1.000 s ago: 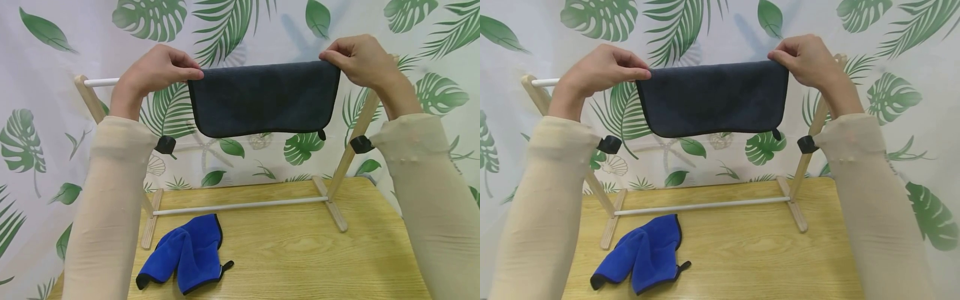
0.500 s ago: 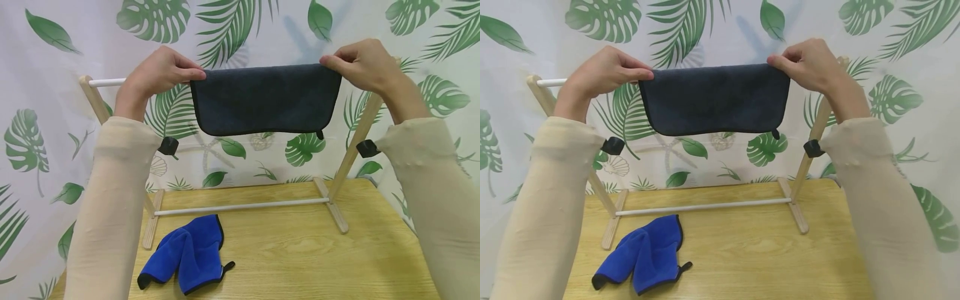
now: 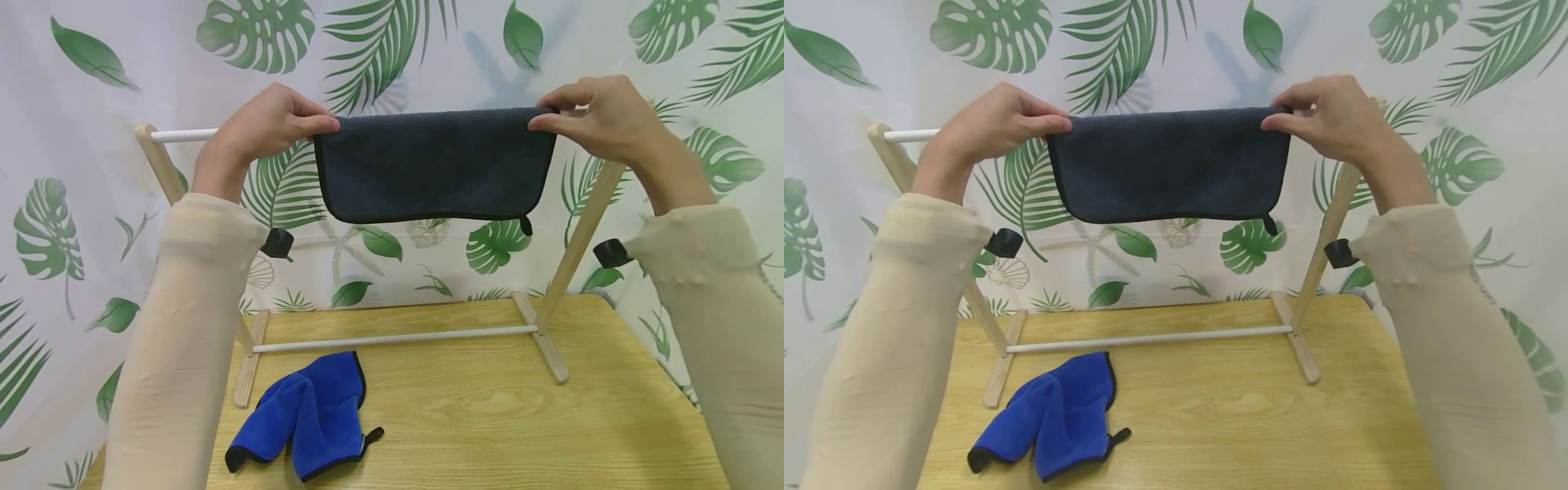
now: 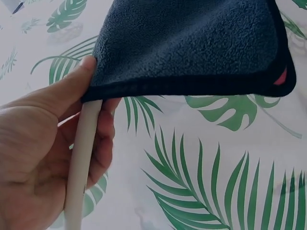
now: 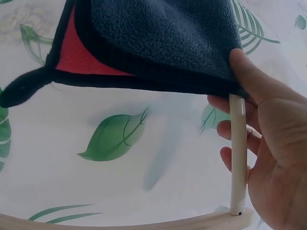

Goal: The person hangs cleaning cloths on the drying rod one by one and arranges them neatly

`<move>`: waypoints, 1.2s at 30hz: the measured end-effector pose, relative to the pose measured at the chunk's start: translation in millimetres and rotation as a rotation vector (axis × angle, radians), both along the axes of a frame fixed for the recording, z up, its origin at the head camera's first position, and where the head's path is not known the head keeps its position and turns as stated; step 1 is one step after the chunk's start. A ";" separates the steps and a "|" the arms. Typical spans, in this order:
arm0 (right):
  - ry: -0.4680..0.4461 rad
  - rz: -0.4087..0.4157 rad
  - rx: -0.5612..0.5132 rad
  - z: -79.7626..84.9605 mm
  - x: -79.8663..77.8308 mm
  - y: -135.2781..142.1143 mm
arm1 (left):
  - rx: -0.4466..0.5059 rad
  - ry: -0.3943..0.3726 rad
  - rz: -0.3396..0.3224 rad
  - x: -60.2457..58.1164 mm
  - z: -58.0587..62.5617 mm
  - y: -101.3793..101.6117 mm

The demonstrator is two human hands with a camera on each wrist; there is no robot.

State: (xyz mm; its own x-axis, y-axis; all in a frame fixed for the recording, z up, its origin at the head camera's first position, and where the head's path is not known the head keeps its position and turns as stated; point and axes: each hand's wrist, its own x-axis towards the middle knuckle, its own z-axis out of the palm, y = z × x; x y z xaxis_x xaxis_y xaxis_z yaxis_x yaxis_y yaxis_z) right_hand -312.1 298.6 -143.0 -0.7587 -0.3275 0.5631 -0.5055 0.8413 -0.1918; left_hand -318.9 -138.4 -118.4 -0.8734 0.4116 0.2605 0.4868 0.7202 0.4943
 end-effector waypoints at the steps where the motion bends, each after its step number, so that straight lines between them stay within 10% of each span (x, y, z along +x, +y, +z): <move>1: -0.005 -0.004 -0.006 -0.6 0.2 -0.2 | -0.003 0.000 0.008 0.3 0.1 0.6; 7: -0.071 -0.034 -0.102 -4.0 0.0 -0.2 | -0.046 0.034 0.077 5.2 -3.6 7.6; 12: -0.081 -0.033 -0.134 -6.0 -1.1 0.3 | -0.003 0.213 0.092 10.1 -19.5 11.8; 22: -0.030 -0.027 -0.092 -5.4 -1.8 -0.6 | 0.536 0.520 0.014 25.1 -52.6 17.6; 36: -0.051 -0.020 -0.121 -6.2 -4.8 -2.0 | 0.646 0.424 0.227 33.9 -88.4 22.5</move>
State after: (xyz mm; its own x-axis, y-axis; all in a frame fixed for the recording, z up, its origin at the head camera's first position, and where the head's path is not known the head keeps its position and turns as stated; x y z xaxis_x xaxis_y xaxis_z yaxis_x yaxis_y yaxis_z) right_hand -317.0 296.6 -149.2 -0.7930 -0.2442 0.5581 -0.4761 0.8200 -0.3177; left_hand -285.1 -115.9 -206.8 -0.6914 -0.1090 0.7142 0.6022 0.4592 0.6531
